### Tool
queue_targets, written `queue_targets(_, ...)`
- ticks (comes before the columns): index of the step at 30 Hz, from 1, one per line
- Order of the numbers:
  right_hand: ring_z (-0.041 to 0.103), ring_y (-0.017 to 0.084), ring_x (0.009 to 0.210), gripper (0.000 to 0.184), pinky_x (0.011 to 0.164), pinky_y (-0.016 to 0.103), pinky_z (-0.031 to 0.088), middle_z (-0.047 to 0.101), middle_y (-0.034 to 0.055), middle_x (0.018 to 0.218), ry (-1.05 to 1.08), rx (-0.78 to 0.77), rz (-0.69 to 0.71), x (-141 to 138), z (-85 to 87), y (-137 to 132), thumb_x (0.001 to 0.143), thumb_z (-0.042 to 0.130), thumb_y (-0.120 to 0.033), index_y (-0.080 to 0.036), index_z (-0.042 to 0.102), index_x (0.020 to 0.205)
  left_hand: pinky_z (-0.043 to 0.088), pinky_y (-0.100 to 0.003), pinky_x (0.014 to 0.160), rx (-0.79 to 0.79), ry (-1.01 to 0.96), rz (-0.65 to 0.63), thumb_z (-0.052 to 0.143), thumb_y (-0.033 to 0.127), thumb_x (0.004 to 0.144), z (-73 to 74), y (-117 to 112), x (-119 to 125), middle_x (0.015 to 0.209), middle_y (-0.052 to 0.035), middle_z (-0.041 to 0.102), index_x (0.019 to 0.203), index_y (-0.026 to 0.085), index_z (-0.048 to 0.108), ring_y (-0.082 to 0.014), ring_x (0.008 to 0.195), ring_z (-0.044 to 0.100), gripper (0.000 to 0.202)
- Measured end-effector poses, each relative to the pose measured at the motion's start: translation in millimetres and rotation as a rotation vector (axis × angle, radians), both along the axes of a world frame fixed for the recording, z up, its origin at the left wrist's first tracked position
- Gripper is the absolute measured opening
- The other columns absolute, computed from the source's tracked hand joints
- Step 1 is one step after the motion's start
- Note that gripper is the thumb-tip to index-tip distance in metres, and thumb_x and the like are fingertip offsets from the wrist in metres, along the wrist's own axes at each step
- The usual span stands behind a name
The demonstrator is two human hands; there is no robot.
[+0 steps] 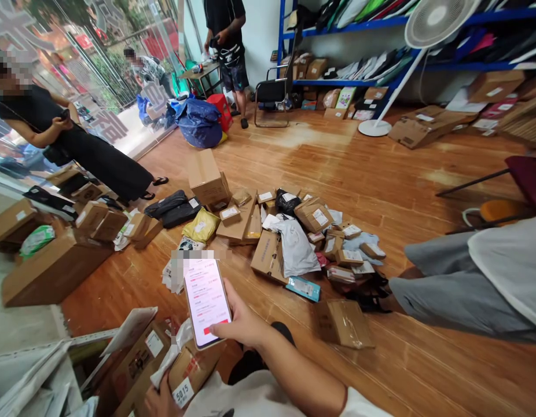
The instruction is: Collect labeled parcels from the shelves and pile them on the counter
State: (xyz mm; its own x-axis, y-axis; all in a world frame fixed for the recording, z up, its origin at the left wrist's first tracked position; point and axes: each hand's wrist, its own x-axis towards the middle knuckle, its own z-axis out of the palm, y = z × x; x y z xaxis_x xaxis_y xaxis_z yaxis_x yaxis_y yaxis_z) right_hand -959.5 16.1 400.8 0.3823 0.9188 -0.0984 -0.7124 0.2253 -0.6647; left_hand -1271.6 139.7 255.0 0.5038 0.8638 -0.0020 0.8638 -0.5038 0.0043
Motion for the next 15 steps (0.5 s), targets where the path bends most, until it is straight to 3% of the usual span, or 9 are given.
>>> queue_targets(2,0.063,0.029,0.116,0.088,0.092,0.046,0.052,0.064,0.0071,0.128,-0.011,-0.003,-0.018,-2,0.5,-1,0.064,0.084,-0.027,-0.031,0.038,0.138,0.045,-0.053,0.098,-0.039,-0.006,-0.023,0.067,0.041,0.062,-5.2,3,0,0.11,-0.0241,0.049,0.122,0.003,0.055,-0.0455,0.109,0.054,0.072)
queue_targets(4,0.062,0.029,0.116,0.085,0.095,0.047,0.05,0.064,0.0071,0.128,-0.037,0.004,-0.035,-2,0.9,-3,0.065,0.084,-0.028,-0.03,0.039,0.137,0.044,-0.053,0.098,-0.045,-0.026,-0.032,0.066,0.043,0.064,-8.6,4,0,0.112,-0.0236,0.048,0.126,0.003,0.052,-0.0442,0.11,0.054,0.075)
queue_targets(7,0.06,0.029,0.118,0.083,0.1,0.049,0.047,0.063,0.0079,0.13,-0.082,0.005,-0.055,0,1.2,-5,0.066,0.084,-0.03,-0.028,0.04,0.137,0.042,-0.052,0.101,-0.031,-0.082,0.002,0.067,0.045,0.06,-18.5,6,-1,0.115,-0.0207,0.045,0.126,0.008,0.05,-0.0438,0.114,0.051,0.078)
queue_targets(11,0.059,0.029,0.12,0.089,0.102,0.048,0.045,0.059,0.0089,0.133,-0.088,0.025,-0.041,4,-0.1,-9,0.066,0.084,-0.028,-0.029,0.035,0.14,0.038,-0.051,0.104,-0.095,-0.145,0.068,0.067,0.048,0.044,-44.7,9,-12,0.112,-0.0129,0.042,0.123,0.021,0.044,-0.0458,0.116,0.048,0.087)
queue_targets(15,0.059,0.029,0.119,0.085,0.096,0.044,0.048,0.058,0.0082,0.134,-0.101,0.055,-0.04,5,-2.3,-11,0.07,0.081,-0.026,-0.03,0.034,0.14,0.037,-0.055,0.099,-0.074,-0.155,0.095,0.058,0.049,0.047,-62.4,5,-24,0.107,-0.0092,0.043,0.119,0.03,0.037,-0.0493,0.113,0.049,0.077)
